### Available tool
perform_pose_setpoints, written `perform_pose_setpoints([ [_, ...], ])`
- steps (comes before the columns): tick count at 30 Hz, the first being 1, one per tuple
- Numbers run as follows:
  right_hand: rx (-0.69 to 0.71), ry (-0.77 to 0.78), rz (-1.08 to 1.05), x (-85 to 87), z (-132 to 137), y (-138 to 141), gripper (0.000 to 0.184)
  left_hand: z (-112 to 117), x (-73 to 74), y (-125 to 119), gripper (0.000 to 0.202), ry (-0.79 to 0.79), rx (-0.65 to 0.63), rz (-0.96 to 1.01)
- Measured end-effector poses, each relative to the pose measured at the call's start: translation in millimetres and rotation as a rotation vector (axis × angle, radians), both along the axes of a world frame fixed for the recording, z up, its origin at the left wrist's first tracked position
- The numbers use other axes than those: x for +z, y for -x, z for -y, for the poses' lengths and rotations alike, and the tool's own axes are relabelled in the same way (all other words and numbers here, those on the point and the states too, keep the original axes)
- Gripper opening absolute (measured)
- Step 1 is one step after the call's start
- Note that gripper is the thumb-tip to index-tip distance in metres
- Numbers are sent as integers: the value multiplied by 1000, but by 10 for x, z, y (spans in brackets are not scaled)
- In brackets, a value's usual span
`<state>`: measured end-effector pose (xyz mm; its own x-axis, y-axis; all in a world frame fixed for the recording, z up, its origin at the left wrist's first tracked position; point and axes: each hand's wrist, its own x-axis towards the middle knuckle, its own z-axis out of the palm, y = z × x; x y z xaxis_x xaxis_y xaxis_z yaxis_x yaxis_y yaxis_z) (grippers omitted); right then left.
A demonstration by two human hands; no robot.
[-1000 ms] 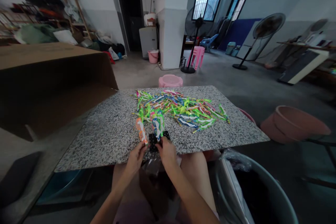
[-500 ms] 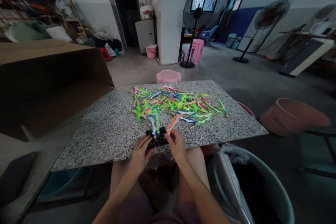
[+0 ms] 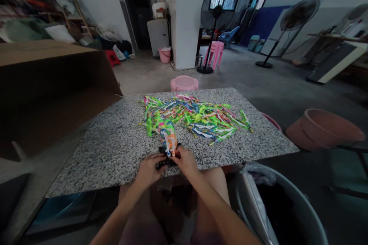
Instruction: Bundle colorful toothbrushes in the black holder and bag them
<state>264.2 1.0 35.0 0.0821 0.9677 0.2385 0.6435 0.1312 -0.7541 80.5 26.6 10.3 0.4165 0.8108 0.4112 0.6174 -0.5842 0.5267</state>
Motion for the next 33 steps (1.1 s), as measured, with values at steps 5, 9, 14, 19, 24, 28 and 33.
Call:
perform_pose_setpoints([
  [5,-92,-53,-121,-54,157,-77,39,-759,362,4,40,-58,508,22],
  [9,-248,-209,-50,69,386,-210,31,-961,469,179,23,-30,527,13],
  [14,-56,-452,99,266,512,188,21,-206,643,739,26,-227,648,136],
  [19,122,-561,259,266,367,702,49,817,944,895,17,-400,499,89],
  [24,188,-493,356,130,476,561,36,1085,1172,863,14,-256,311,125],
  [28,42,-344,179,52,665,250,23,832,1029,754,49,-2,15,286],
  [33,-181,-174,-85,-7,561,97,14,444,380,156,36,69,49,228],
])
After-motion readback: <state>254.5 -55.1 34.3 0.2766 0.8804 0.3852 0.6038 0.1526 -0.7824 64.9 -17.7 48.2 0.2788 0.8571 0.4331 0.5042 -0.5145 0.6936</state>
